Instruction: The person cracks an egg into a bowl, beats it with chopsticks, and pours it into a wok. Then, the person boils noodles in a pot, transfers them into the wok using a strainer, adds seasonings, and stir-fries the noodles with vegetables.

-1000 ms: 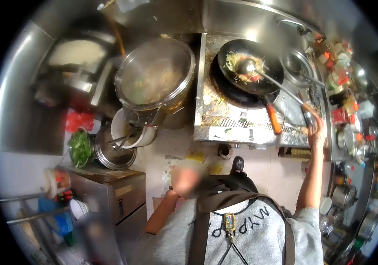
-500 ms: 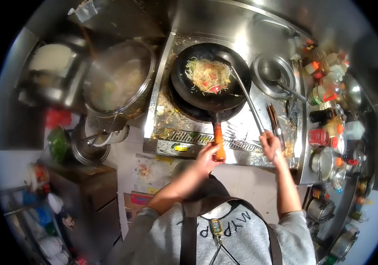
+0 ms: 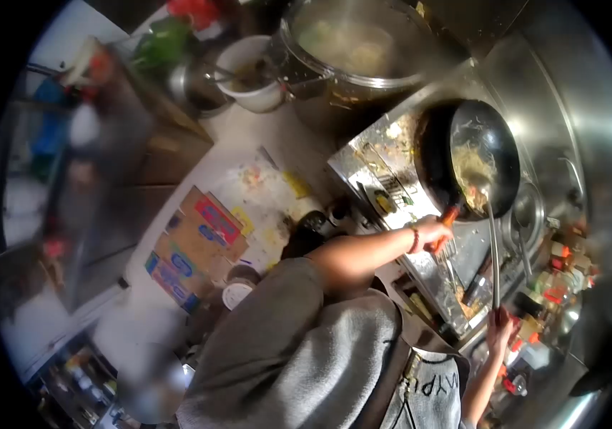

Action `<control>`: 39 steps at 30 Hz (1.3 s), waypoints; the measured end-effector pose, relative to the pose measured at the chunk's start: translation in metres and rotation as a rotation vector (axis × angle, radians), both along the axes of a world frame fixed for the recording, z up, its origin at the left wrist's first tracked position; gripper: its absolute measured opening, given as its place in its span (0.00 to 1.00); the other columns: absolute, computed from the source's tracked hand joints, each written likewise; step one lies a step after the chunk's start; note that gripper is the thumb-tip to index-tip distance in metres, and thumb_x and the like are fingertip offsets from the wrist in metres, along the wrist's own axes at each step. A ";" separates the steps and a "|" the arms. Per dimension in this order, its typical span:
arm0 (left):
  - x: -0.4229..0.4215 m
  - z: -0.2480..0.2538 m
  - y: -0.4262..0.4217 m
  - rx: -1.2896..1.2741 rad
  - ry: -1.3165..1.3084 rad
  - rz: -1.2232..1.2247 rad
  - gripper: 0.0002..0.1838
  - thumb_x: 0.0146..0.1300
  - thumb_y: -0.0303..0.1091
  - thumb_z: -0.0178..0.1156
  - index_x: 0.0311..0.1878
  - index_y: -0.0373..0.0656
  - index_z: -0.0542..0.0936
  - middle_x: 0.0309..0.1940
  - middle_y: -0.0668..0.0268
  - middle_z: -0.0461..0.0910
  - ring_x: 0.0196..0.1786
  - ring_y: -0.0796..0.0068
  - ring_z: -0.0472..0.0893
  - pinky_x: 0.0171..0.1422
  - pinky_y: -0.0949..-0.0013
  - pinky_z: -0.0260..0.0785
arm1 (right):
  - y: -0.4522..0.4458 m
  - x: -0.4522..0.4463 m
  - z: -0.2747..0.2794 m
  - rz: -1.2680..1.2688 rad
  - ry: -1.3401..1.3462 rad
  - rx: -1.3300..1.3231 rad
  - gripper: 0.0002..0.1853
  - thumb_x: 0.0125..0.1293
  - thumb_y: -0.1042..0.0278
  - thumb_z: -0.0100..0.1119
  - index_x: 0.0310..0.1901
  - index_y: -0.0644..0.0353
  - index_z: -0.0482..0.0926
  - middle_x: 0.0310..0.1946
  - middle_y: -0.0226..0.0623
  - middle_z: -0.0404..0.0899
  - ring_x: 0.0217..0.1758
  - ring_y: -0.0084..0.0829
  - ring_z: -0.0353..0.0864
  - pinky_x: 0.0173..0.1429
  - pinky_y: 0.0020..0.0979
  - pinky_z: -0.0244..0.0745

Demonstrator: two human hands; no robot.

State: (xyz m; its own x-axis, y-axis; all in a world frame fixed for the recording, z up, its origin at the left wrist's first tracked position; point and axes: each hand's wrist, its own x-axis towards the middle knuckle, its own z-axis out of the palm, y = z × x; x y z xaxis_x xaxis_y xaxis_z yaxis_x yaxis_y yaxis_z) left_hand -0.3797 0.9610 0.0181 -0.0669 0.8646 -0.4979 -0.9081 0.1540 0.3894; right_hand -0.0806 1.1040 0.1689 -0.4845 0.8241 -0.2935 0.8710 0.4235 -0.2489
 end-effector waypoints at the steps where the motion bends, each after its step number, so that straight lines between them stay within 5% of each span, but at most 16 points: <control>1: 0.003 -0.005 0.002 -0.025 -0.017 -0.007 0.07 0.58 0.26 0.59 0.27 0.37 0.72 0.15 0.65 0.72 0.15 0.76 0.72 0.17 0.71 0.67 | -0.003 -0.011 -0.006 -0.021 0.067 -0.013 0.16 0.66 0.61 0.54 0.52 0.57 0.75 0.28 0.37 0.78 0.29 0.34 0.74 0.33 0.35 0.69; 7: -0.006 -0.014 -0.003 0.047 -0.141 0.016 0.09 0.57 0.26 0.61 0.37 0.39 0.70 0.18 0.69 0.71 0.17 0.78 0.72 0.17 0.74 0.68 | -0.038 -0.101 -0.081 -0.062 0.336 -0.030 0.13 0.67 0.61 0.55 0.44 0.62 0.78 0.18 0.25 0.73 0.15 0.20 0.64 0.21 0.25 0.61; 8: -0.011 -0.005 -0.007 0.001 -0.045 0.007 0.09 0.57 0.27 0.61 0.36 0.39 0.71 0.19 0.69 0.72 0.17 0.78 0.72 0.17 0.74 0.68 | -0.051 -0.111 -0.061 -0.137 0.232 -0.267 0.13 0.66 0.62 0.56 0.43 0.63 0.79 0.20 0.32 0.76 0.19 0.25 0.68 0.26 0.29 0.66; 9: -0.023 0.001 -0.012 -0.085 0.200 -0.053 0.06 0.57 0.28 0.61 0.33 0.39 0.73 0.19 0.69 0.73 0.16 0.79 0.71 0.17 0.75 0.67 | -0.057 -0.089 -0.041 -0.039 0.125 -0.121 0.14 0.64 0.62 0.57 0.47 0.62 0.78 0.24 0.37 0.78 0.25 0.29 0.74 0.31 0.30 0.69; 11: -0.033 0.019 -0.045 -0.067 0.181 -0.098 0.05 0.59 0.29 0.58 0.31 0.39 0.74 0.19 0.68 0.72 0.14 0.78 0.70 0.16 0.75 0.64 | -0.072 -0.041 0.000 0.122 -0.109 0.202 0.21 0.61 0.63 0.59 0.54 0.60 0.75 0.33 0.48 0.82 0.38 0.37 0.85 0.42 0.33 0.76; 15: -0.058 0.059 -0.114 -0.094 -0.037 -0.211 0.02 0.59 0.24 0.54 0.32 0.37 0.71 0.16 0.66 0.69 0.14 0.75 0.71 0.16 0.71 0.62 | -0.069 0.019 0.048 -0.093 -0.036 -0.097 0.19 0.56 0.66 0.66 0.49 0.62 0.79 0.31 0.43 0.84 0.35 0.28 0.84 0.43 0.30 0.76; 17: -0.060 0.037 -0.099 0.077 0.088 -0.304 0.04 0.59 0.24 0.55 0.29 0.38 0.71 0.18 0.67 0.69 0.15 0.76 0.70 0.18 0.71 0.62 | -0.057 -0.001 0.047 -0.061 -0.151 -0.129 0.15 0.57 0.64 0.64 0.43 0.63 0.79 0.26 0.40 0.81 0.29 0.25 0.79 0.37 0.29 0.73; 19: -0.064 0.049 -0.066 -0.096 0.157 -0.196 0.06 0.59 0.25 0.56 0.28 0.39 0.71 0.19 0.67 0.69 0.15 0.77 0.69 0.19 0.72 0.62 | -0.029 -0.029 0.024 -0.003 -0.228 -0.072 0.13 0.58 0.62 0.63 0.38 0.63 0.78 0.21 0.37 0.78 0.24 0.22 0.74 0.31 0.29 0.70; 23: -0.050 0.004 -0.085 0.080 0.003 -0.197 0.05 0.60 0.26 0.55 0.32 0.40 0.69 0.19 0.68 0.68 0.16 0.78 0.68 0.18 0.73 0.61 | 0.023 -0.038 -0.044 -0.101 0.363 -0.240 0.11 0.64 0.68 0.58 0.43 0.68 0.76 0.20 0.27 0.74 0.21 0.18 0.70 0.24 0.22 0.65; 26: -0.047 0.035 -0.122 -0.003 -0.210 -0.239 0.04 0.60 0.25 0.54 0.36 0.40 0.68 0.17 0.68 0.68 0.15 0.77 0.68 0.16 0.73 0.59 | -0.022 -0.053 0.046 -0.206 0.522 -0.348 0.13 0.67 0.66 0.55 0.45 0.68 0.75 0.18 0.25 0.71 0.17 0.14 0.65 0.19 0.19 0.59; 30: -0.046 0.062 -0.057 0.006 0.037 -0.171 0.05 0.58 0.25 0.56 0.33 0.36 0.70 0.19 0.67 0.71 0.18 0.77 0.71 0.20 0.75 0.62 | -0.056 -0.035 0.041 -0.411 0.800 -0.547 0.13 0.69 0.60 0.51 0.43 0.62 0.76 0.15 0.24 0.68 0.12 0.15 0.63 0.15 0.18 0.58; 33: -0.044 0.045 -0.027 -0.029 0.068 -0.049 0.06 0.60 0.28 0.57 0.32 0.36 0.72 0.20 0.67 0.73 0.19 0.77 0.71 0.21 0.75 0.64 | -0.070 -0.091 0.002 -0.434 0.578 -0.418 0.17 0.69 0.57 0.51 0.50 0.61 0.75 0.17 0.24 0.69 0.13 0.17 0.65 0.16 0.19 0.59; 35: -0.038 0.029 -0.035 -0.065 0.411 -0.140 0.09 0.64 0.34 0.56 0.41 0.39 0.70 0.25 0.68 0.73 0.20 0.81 0.73 0.22 0.78 0.66 | -0.067 -0.116 -0.044 -0.375 0.501 -0.352 0.22 0.69 0.54 0.51 0.55 0.65 0.74 0.16 0.26 0.70 0.14 0.18 0.66 0.17 0.21 0.62; 39: -0.036 0.016 -0.096 0.005 0.525 -0.229 0.17 0.67 0.41 0.55 0.52 0.41 0.71 0.28 0.70 0.74 0.25 0.82 0.75 0.25 0.79 0.67 | -0.069 -0.104 -0.061 -0.138 0.284 -0.203 0.20 0.67 0.61 0.55 0.55 0.67 0.74 0.17 0.32 0.74 0.16 0.19 0.67 0.19 0.26 0.62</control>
